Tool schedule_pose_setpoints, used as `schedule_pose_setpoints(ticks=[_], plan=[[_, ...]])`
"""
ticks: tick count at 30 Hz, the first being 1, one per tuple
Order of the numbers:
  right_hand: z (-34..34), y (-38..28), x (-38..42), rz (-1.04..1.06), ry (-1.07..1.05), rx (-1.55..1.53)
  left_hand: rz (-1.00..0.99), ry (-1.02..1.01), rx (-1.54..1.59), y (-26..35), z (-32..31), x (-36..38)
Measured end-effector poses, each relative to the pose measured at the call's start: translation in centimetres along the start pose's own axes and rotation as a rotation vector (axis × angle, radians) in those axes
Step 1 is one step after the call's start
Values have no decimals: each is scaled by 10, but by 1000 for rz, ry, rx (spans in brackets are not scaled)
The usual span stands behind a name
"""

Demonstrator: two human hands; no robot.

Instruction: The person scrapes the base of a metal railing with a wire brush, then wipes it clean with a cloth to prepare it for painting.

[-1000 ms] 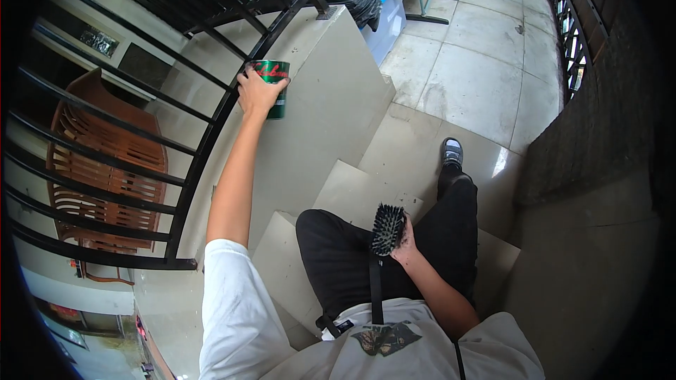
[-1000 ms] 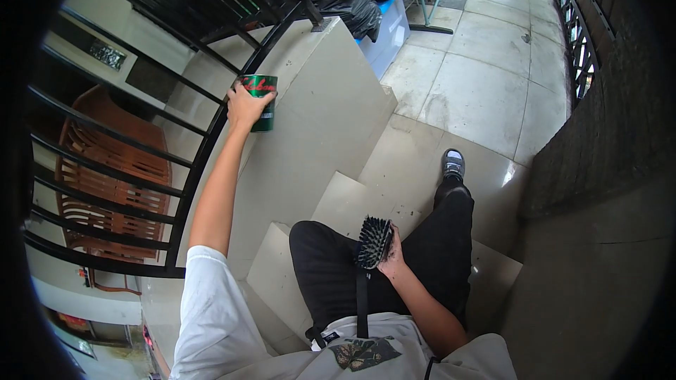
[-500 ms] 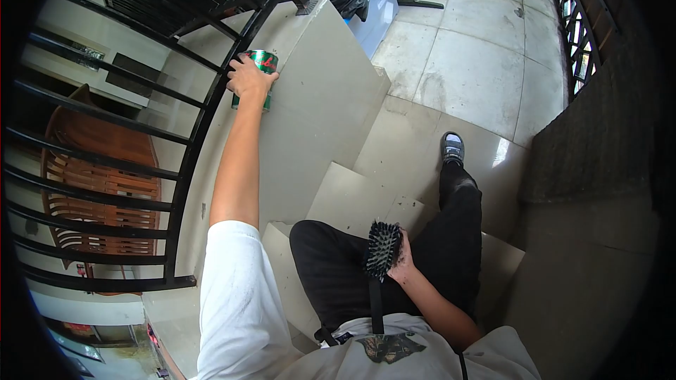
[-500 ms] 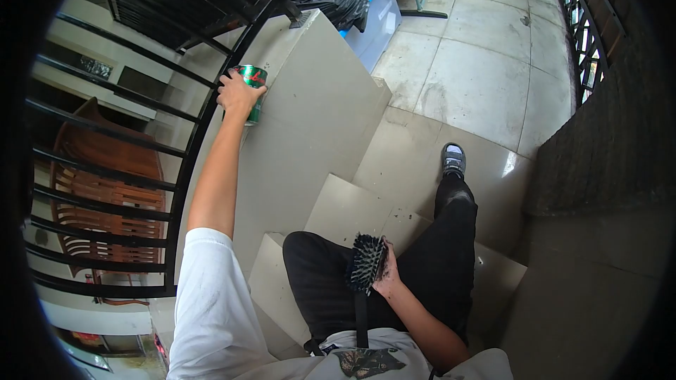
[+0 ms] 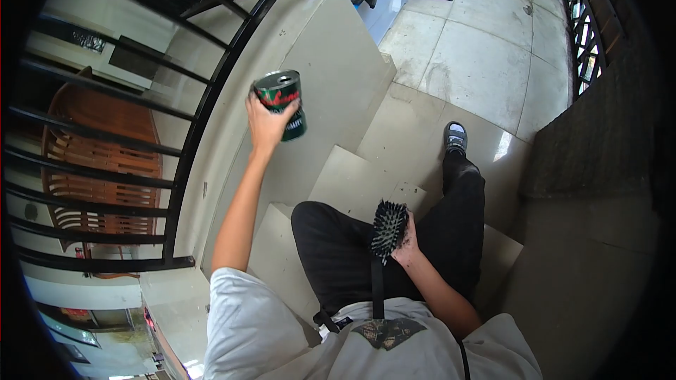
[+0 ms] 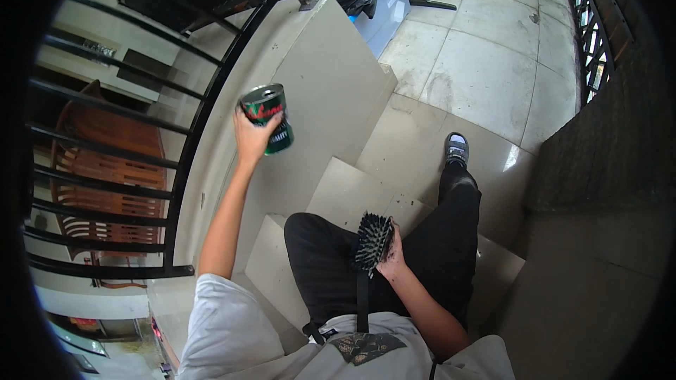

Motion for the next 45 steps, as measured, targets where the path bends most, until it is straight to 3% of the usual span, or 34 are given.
schedule_pose_setpoints(ticks=[6,10,19,24,28,35,42,45], plan=[[7,9,-1,22,-9,86,267,116,432,-29,22,117],[20,14,-7,56,146,180,420,244,623,-43,36,191],[31,32,-19,-19,29,191,631,550,666,-54,99,317],[48,31,-25,-22,106,247,676,679,277,-79,131,371],[48,34,-30,-3,114,302,763,601,137,-96,132,416],[49,34,-27,-31,90,382,843,663,296,-121,83,508],[55,33,-33,-31,142,388,852,626,221,-111,85,524],[46,38,-31,-19,107,387,952,496,130,-115,77,542]])
Point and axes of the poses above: each hand's wrist, its own x-axis away from the middle knuckle, its own z-axis out of the back of the hand, y = z × x, the point moved 6 cm from there along -x, towards the middle knuckle, and after that the axes turned 9 degrees about -z, right-handed, at the moved point
